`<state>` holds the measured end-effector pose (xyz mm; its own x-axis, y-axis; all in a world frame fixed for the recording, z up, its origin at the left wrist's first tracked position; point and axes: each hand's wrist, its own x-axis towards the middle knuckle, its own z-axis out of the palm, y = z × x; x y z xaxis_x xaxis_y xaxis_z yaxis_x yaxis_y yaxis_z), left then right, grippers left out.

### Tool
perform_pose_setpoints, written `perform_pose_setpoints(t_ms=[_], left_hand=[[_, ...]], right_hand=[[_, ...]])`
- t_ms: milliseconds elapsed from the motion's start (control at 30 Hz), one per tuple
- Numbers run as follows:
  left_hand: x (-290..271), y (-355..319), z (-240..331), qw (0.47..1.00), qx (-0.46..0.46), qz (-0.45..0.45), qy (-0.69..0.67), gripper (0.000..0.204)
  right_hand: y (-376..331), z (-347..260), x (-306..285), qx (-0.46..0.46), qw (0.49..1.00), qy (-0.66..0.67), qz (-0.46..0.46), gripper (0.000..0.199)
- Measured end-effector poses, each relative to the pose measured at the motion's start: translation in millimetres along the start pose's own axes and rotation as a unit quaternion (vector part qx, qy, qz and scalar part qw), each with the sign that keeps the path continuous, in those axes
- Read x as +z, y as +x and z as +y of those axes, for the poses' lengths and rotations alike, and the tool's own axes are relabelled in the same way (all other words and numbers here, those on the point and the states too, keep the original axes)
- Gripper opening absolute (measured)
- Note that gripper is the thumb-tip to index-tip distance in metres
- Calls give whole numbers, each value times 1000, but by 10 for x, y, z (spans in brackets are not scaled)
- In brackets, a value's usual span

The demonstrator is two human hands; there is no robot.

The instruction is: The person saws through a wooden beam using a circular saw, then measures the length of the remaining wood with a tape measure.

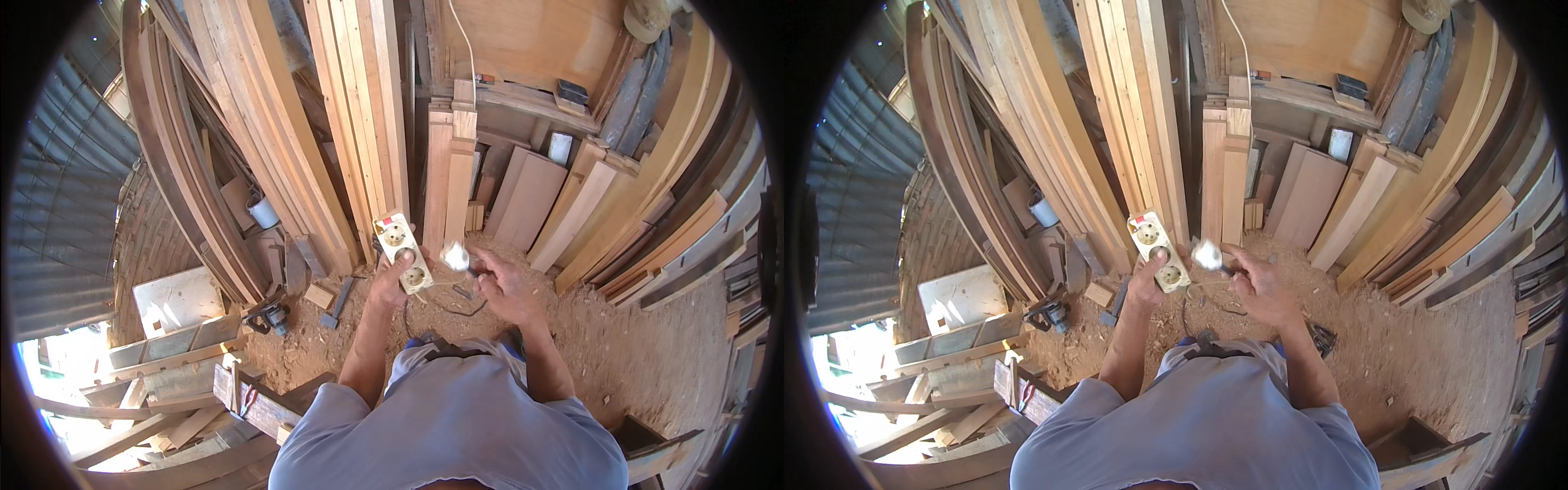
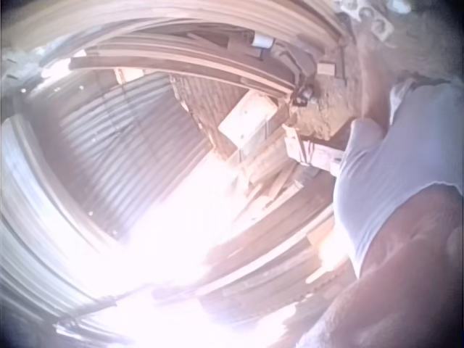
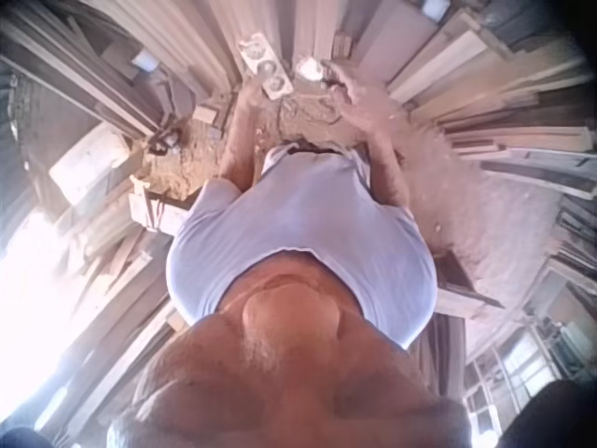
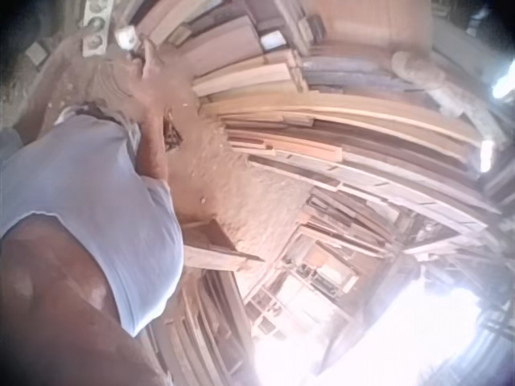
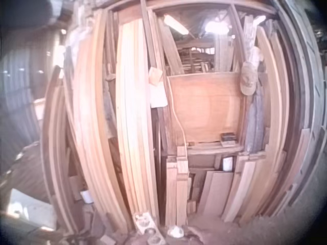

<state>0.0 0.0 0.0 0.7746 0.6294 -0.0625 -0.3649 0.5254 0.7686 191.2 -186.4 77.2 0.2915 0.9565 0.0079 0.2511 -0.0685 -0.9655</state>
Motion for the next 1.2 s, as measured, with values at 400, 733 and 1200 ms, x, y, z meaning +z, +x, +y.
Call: perform_pose_setpoints(t_ms=[400,733,1200], left_hand=[[212,155,-39,998,31,16,-51,68],[237,188,-185,999,0,-17,-30,68],[156,192,-402,998,44,40,-9,67]], right_hand=[[90,-355,334,-86,973,-193,99,38],[171,-380,305,-84,964,-228,111,40],[154,-323,406,-29,964,-238,117,32]])
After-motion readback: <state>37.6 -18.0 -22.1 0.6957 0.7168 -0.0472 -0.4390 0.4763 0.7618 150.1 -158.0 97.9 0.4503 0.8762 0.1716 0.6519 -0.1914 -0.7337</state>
